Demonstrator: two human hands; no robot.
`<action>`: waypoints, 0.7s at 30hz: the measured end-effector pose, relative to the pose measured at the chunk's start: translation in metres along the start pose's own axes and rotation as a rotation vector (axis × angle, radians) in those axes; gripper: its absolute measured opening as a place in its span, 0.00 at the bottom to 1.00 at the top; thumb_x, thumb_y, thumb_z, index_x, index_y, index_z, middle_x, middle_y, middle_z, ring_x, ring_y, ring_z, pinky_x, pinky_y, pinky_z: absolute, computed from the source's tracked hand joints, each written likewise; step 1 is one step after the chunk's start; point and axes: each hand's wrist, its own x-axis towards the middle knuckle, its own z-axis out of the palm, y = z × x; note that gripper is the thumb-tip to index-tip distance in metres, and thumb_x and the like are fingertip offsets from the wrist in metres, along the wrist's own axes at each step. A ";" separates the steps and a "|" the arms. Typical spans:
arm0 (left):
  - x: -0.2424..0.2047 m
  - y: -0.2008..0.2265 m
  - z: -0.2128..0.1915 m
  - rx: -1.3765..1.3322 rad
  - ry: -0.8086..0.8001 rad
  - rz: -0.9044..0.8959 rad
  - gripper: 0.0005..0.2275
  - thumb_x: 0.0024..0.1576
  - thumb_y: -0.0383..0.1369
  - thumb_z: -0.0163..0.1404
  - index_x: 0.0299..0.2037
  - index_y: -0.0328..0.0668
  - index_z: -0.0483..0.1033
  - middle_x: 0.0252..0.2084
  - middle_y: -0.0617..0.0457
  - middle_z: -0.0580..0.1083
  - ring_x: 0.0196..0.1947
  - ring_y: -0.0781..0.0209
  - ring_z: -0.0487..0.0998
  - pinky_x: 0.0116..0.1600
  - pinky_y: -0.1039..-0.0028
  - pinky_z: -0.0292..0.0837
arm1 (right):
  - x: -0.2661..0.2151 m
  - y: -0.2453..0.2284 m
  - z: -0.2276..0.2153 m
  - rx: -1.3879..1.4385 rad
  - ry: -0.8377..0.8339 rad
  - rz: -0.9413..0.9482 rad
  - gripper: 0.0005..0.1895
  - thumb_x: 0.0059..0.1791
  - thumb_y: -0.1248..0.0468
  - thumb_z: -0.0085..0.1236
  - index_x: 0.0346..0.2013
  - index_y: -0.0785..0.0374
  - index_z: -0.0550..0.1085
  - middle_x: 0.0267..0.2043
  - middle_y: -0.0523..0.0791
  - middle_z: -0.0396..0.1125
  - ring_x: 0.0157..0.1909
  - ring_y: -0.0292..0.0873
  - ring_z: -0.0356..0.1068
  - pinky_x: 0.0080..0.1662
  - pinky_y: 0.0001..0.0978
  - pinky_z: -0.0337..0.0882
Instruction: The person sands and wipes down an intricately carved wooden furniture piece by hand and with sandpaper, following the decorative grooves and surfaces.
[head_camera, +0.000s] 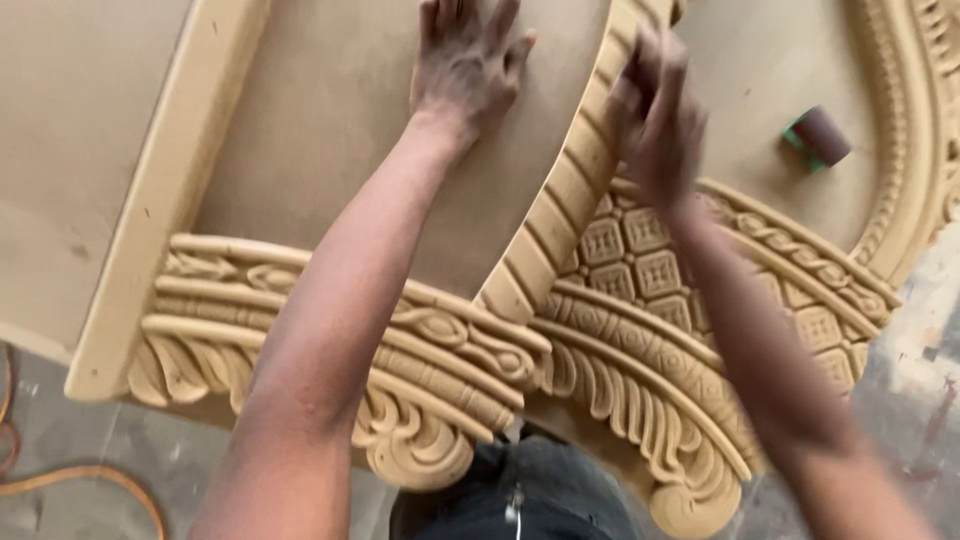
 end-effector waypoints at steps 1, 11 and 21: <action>0.004 -0.001 -0.002 -0.021 -0.208 -0.056 0.20 0.69 0.48 0.43 0.66 0.48 0.64 0.64 0.35 0.61 0.67 0.39 0.58 0.67 0.47 0.52 | -0.012 -0.015 0.007 0.025 0.022 0.236 0.21 0.60 0.61 0.52 0.65 0.63 0.61 0.51 0.54 0.70 0.50 0.56 0.71 0.50 0.49 0.69; 0.093 -0.004 0.045 0.011 -0.120 0.015 0.21 0.67 0.48 0.42 0.67 0.53 0.64 0.66 0.37 0.56 0.67 0.39 0.54 0.70 0.48 0.49 | -0.017 -0.035 -0.049 -0.079 -0.118 -0.249 0.18 0.47 0.64 0.65 0.51 0.62 0.78 0.60 0.49 0.71 0.56 0.56 0.66 0.60 0.48 0.68; 0.126 -0.008 0.085 0.009 -0.050 -0.073 0.22 0.68 0.49 0.39 0.67 0.48 0.66 0.69 0.35 0.57 0.69 0.38 0.55 0.71 0.47 0.47 | 0.041 -0.002 0.006 0.119 0.313 0.285 0.17 0.56 0.72 0.45 0.60 0.73 0.67 0.55 0.59 0.70 0.57 0.61 0.72 0.52 0.48 0.74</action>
